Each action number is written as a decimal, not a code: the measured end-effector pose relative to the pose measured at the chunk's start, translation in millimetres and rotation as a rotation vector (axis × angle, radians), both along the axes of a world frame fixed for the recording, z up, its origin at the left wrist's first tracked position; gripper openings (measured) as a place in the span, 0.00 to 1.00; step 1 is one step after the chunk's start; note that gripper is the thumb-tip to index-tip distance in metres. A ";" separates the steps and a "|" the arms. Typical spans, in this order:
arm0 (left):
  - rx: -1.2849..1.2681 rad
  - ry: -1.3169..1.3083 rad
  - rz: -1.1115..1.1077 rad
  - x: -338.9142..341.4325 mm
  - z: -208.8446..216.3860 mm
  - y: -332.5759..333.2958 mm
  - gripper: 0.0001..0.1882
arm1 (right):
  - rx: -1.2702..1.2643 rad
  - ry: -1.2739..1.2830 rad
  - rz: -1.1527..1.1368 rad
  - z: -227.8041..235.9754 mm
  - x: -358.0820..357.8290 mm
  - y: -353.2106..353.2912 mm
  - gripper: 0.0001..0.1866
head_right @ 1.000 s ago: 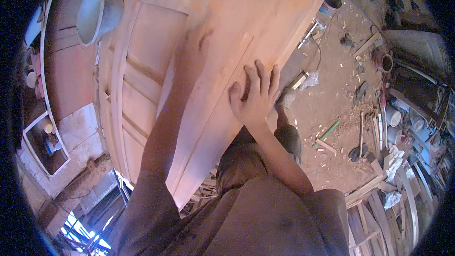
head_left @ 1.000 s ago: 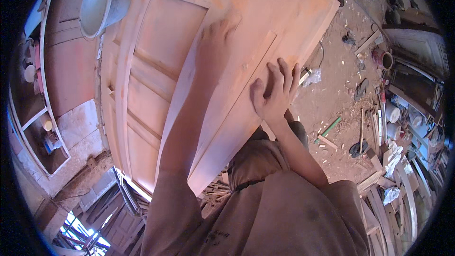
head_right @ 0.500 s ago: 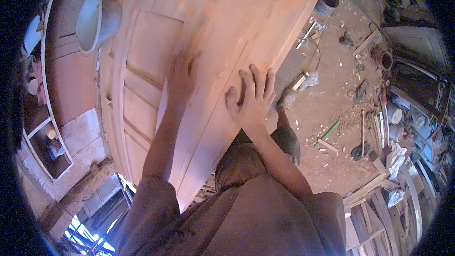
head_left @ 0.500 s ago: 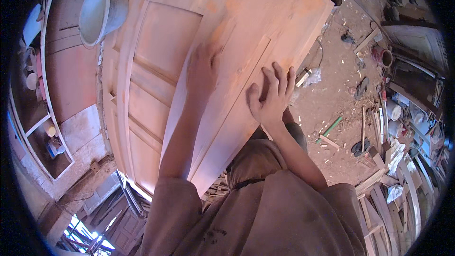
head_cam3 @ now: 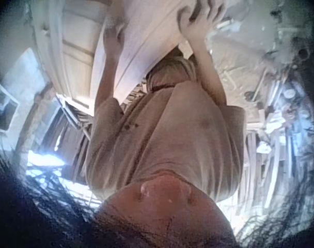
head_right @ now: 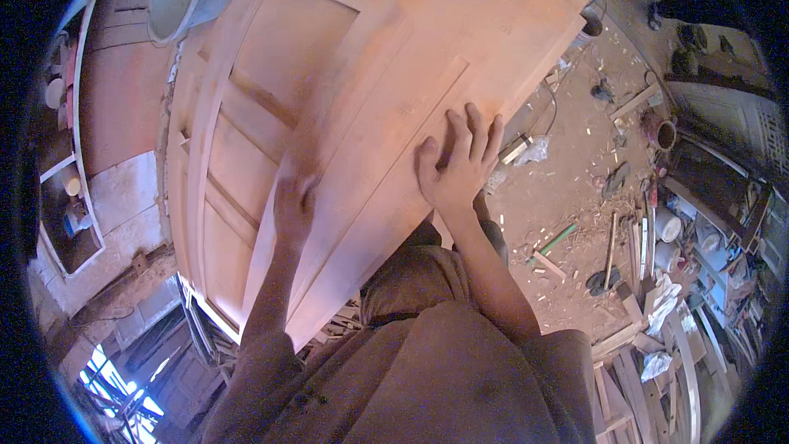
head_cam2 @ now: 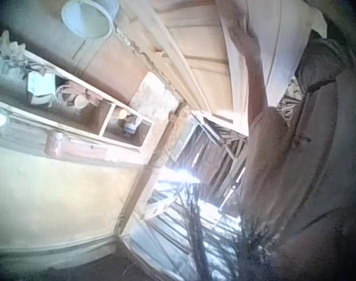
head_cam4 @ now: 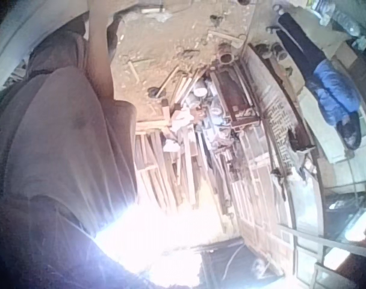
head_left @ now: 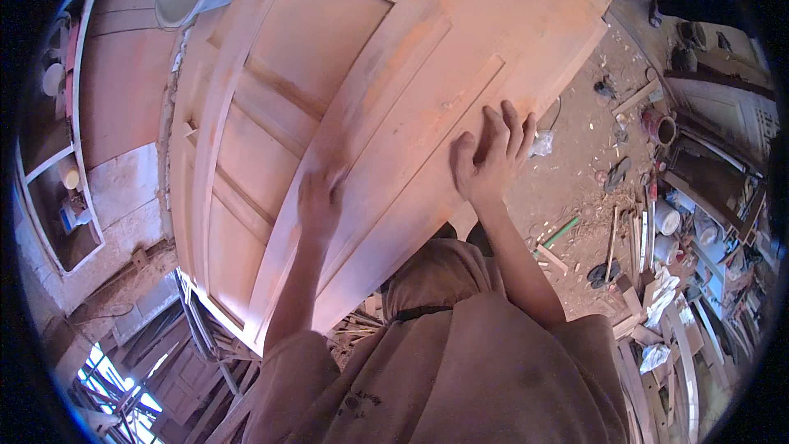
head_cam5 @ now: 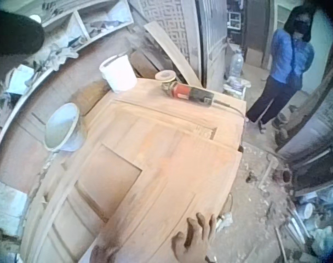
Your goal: The person is sanding a wooden door by hand with a piece of sandpaper, moving it across the surface and edges of the panels to smooth them.
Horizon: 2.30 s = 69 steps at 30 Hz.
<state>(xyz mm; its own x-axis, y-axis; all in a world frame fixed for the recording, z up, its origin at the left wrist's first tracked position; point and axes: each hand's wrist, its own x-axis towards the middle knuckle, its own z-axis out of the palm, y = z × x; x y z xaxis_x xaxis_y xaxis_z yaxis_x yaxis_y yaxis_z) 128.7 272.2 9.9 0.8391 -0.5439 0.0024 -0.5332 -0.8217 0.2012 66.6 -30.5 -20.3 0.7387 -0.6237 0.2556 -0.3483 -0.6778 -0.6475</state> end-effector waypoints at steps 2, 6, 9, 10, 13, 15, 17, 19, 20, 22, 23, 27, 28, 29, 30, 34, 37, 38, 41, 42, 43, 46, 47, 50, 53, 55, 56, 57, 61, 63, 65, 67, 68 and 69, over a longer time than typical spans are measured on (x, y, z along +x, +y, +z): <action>-0.060 0.133 0.039 -26.4 13.6 59.0 0.18 | 0.020 0.001 0.010 2.9 2.8 3.7 0.26; -0.027 0.119 0.032 -15.3 4.8 45.2 0.20 | 0.038 -0.027 0.034 4.4 2.3 2.7 0.26; -0.037 0.040 -0.034 27.6 5.2 -38.0 0.20 | 0.053 -0.051 0.041 5.8 3.2 4.9 0.25; -0.053 0.072 -0.036 41.2 2.4 -62.3 0.19 | 0.049 -0.054 0.040 5.1 2.7 5.2 0.25; -0.099 0.086 0.035 89.4 0.2 -157.7 0.17 | 0.008 -0.071 0.031 2.3 5.2 7.4 0.24; -0.055 0.101 -0.011 109.1 12.8 -190.0 0.16 | -0.025 -0.084 0.060 4.2 6.9 8.2 0.24; -0.070 0.116 -0.002 112.3 20.1 -196.3 0.17 | -0.056 -0.074 0.075 3.5 6.9 5.8 0.24; -0.149 0.055 -0.036 118.7 3.1 -197.6 0.15 | -0.104 -0.104 0.091 2.2 7.9 6.8 0.24; -0.219 -0.015 -0.074 125.7 -17.0 -204.1 0.14 | -0.113 -0.122 0.116 0.7 8.3 8.6 0.24; -0.220 -0.063 -0.032 137.8 -11.3 -220.7 0.12 | -0.145 -0.138 0.153 0.2 5.1 21.4 0.24; -0.274 -0.150 -0.047 136.7 -25.6 -240.7 0.13 | -0.203 -0.146 0.138 -3.1 8.3 13.6 0.24; -0.158 -0.029 -0.087 112.2 14.4 -184.5 0.14 | -0.258 -0.086 0.149 2.8 6.8 15.3 0.23; -0.144 -0.055 0.032 101.4 -18.3 -165.2 0.19 | -0.267 -0.084 0.166 1.1 7.6 18.7 0.23; -0.186 -0.060 -0.032 83.3 -28.4 -133.1 0.20 | -0.286 -0.064 0.169 -2.3 3.0 17.5 0.23; -0.234 -0.073 -0.104 60.7 -27.7 -94.6 0.20 | -0.282 -0.055 0.142 -5.2 1.4 15.8 0.23; -0.027 0.270 0.180 -49.9 -7.2 87.3 0.23 | -0.197 -0.078 0.138 -3.0 2.4 18.3 0.23; -0.080 0.176 0.146 -112.8 12.3 206.0 0.26 | -0.115 -0.113 0.119 -10.7 -0.1 16.3 0.23; 0.027 0.148 0.123 -129.2 16.4 238.1 0.25 | -0.005 -0.158 0.106 -11.2 1.3 20.1 0.23; 0.128 0.180 0.145 -161.3 9.6 282.8 0.25 | -0.037 -0.079 0.124 -7.4 0.6 26.9 0.23; 0.125 0.205 0.163 -161.4 7.0 284.4 0.25 | -0.060 -0.054 0.122 -4.9 1.0 27.9 0.23; 0.120 0.141 0.100 -160.5 1.0 282.6 0.26 | -0.083 -0.030 0.120 -1.7 1.5 29.7 0.23; 0.067 0.077 -0.031 -113.5 10.3 212.9 0.28 | -0.117 -0.043 0.136 -0.4 0.2 29.5 0.24; 0.033 0.128 -0.028 -94.3 9.5 187.0 0.29 | -0.116 -0.070 0.153 -0.1 2.6 31.5 0.24; -0.024 0.070 -0.053 -55.6 -3.7 109.9 0.27 | -0.132 -0.045 0.160 2.2 2.1 32.2 0.24; -0.156 0.167 -0.053 -5.0 -10.3 14.9 0.23 | -0.123 -0.098 0.202 -4.0 1.8 25.8 0.24; -0.205 0.007 -0.046 18.5 -7.3 -25.1 0.23 | -0.124 -0.093 0.178 -9.0 1.1 26.7 0.23; -0.214 0.072 -0.048 22.5 0.7 -30.0 0.23 | -0.052 -0.159 0.180 -9.5 3.3 29.0 0.22; -0.220 0.138 -0.047 26.0 10.0 -32.6 0.23 | 0.023 -0.224 0.185 -9.4 4.7 31.3 0.22; -0.266 0.238 0.023 -15.2 -0.6 33.8 0.22 | -0.087 -0.143 0.177 -13.5 -1.4 21.3 0.23; -0.090 0.229 0.097 -61.7 0.6 113.7 0.22 | -0.087 -0.144 0.177 -15.8 0.9 21.5 0.24; -0.119 0.123 0.068 -97.2 3.8 177.9 0.23 | -0.086 -0.141 0.149 -15.4 -0.9 17.7 0.24; -0.009 0.179 0.136 -129.6 -0.3 226.4 0.24 | -0.047 -0.153 0.138 -11.6 0.8 27.4 0.24; 0.034 0.177 0.113 -127.5 5.1 220.4 0.24 | -0.023 -0.166 0.135 -6.5 3.5 32.6 0.24; 0.076 0.173 0.086 -122.7 9.6 214.1 0.24 | -0.001 -0.179 0.129 -3.8 4.9 30.3 0.24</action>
<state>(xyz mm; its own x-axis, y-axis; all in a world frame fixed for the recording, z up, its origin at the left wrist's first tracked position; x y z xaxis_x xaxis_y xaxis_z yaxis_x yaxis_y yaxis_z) 6.0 486.3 19.5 0.8670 -0.4631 -0.1840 -0.4232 -0.8792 0.2191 71.4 -0.2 -24.2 0.7553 -0.5262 0.3906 -0.1380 -0.7103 -0.6902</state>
